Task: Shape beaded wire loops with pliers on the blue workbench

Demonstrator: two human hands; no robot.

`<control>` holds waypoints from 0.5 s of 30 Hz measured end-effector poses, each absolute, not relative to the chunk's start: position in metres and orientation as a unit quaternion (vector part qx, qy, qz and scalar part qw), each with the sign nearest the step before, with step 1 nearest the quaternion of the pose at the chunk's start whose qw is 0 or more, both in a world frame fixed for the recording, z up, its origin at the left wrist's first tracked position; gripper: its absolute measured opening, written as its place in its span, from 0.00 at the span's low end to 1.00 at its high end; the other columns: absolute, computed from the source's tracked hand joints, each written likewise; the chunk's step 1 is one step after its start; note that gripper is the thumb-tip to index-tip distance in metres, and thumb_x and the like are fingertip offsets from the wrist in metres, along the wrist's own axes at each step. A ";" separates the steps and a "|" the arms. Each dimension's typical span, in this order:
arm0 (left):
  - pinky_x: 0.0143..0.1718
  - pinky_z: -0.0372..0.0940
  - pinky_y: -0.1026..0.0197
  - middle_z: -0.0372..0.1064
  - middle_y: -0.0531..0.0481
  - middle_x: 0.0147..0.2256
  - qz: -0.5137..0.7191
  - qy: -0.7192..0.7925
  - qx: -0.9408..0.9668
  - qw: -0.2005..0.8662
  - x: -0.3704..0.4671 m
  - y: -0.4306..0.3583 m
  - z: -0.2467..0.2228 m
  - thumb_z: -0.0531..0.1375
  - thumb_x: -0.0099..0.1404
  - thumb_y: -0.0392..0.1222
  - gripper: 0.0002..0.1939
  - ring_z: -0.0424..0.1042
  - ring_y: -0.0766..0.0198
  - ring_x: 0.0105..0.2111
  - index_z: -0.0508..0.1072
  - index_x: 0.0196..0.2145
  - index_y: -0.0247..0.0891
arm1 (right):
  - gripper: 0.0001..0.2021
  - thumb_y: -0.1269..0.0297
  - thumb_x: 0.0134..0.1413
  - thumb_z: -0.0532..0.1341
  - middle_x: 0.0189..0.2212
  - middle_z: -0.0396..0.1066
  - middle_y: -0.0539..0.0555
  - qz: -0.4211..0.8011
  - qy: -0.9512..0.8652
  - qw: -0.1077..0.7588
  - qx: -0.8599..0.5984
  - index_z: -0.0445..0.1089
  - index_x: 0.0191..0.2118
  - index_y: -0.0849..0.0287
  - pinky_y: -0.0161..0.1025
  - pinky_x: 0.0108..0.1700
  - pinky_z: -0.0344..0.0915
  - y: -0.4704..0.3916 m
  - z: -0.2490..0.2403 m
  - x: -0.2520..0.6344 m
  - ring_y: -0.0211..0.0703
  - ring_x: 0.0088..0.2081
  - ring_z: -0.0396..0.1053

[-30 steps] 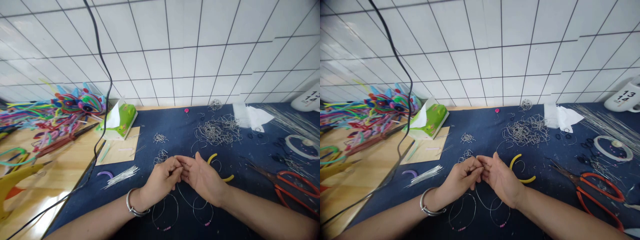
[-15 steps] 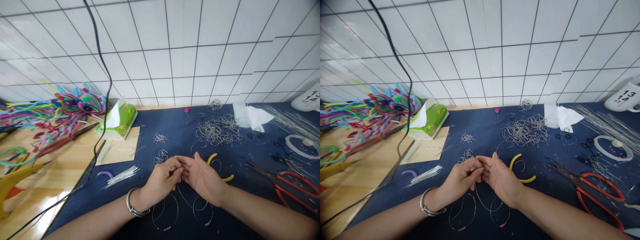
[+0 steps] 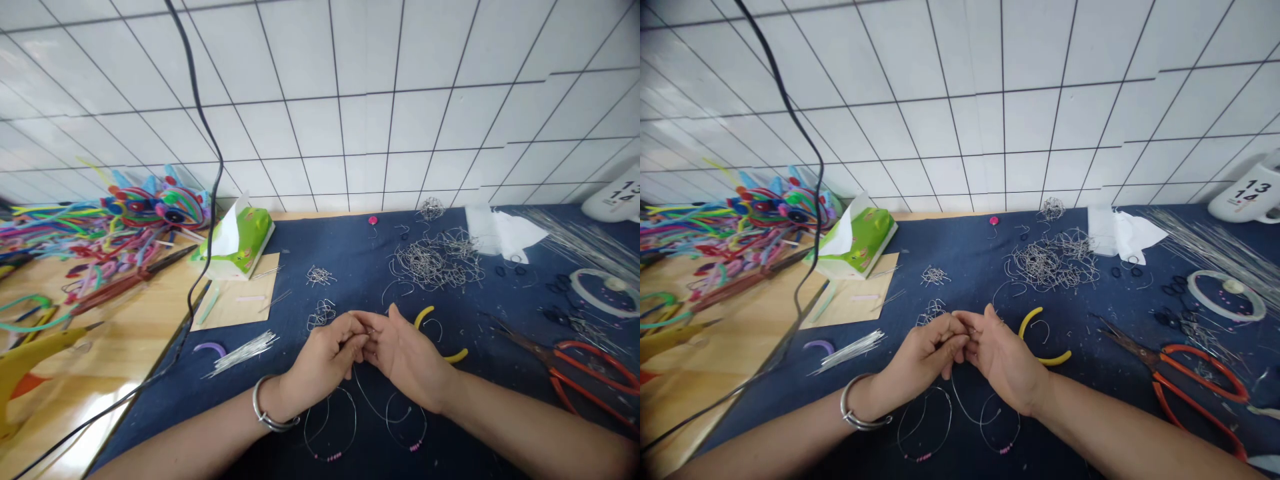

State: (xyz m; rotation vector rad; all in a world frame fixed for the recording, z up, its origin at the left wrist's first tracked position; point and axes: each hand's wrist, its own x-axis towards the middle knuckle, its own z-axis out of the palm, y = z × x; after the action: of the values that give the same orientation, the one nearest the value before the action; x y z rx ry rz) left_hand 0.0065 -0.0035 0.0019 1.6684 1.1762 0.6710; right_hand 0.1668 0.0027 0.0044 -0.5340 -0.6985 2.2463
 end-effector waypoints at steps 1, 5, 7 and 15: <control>0.18 0.60 0.71 0.65 0.55 0.22 0.275 0.479 0.680 0.483 0.006 -0.003 0.002 0.49 0.66 0.40 0.07 0.64 0.75 0.16 0.63 0.35 0.35 | 0.29 0.45 0.58 0.38 0.43 0.65 0.58 0.870 -0.266 0.358 -0.209 0.63 0.50 0.60 0.48 0.51 0.51 0.002 0.004 0.167 0.45 0.42 0.62; 0.20 0.60 0.71 0.65 0.54 0.23 0.290 0.458 0.655 0.526 0.005 -0.002 0.003 0.50 0.66 0.40 0.06 0.64 0.75 0.16 0.63 0.35 0.35 | 0.28 0.46 0.59 0.38 0.41 0.66 0.58 0.873 -0.251 0.364 -0.206 0.63 0.50 0.60 0.47 0.50 0.52 0.003 0.003 0.167 0.44 0.41 0.63; 0.19 0.59 0.72 0.65 0.54 0.24 0.304 0.440 0.624 0.570 0.004 0.000 0.003 0.50 0.66 0.40 0.06 0.64 0.76 0.17 0.62 0.35 0.35 | 0.28 0.46 0.59 0.38 0.42 0.66 0.58 0.873 -0.250 0.367 -0.204 0.63 0.50 0.60 0.48 0.50 0.52 0.003 0.004 0.167 0.45 0.41 0.63; 0.17 0.57 0.72 0.67 0.53 0.24 0.374 0.330 0.476 0.725 0.000 0.005 0.000 0.53 0.65 0.40 0.06 0.66 0.74 0.17 0.60 0.37 0.36 | 0.26 0.48 0.60 0.40 0.42 0.66 0.57 0.873 -0.239 0.366 -0.217 0.66 0.46 0.60 0.46 0.56 0.49 0.004 0.009 0.167 0.44 0.48 0.62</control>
State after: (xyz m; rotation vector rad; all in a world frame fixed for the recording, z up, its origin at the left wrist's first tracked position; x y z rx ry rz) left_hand 0.0001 0.0045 0.0002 1.0508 0.7272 0.8243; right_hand 0.1670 0.0041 0.0089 -0.5579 -0.6148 2.2435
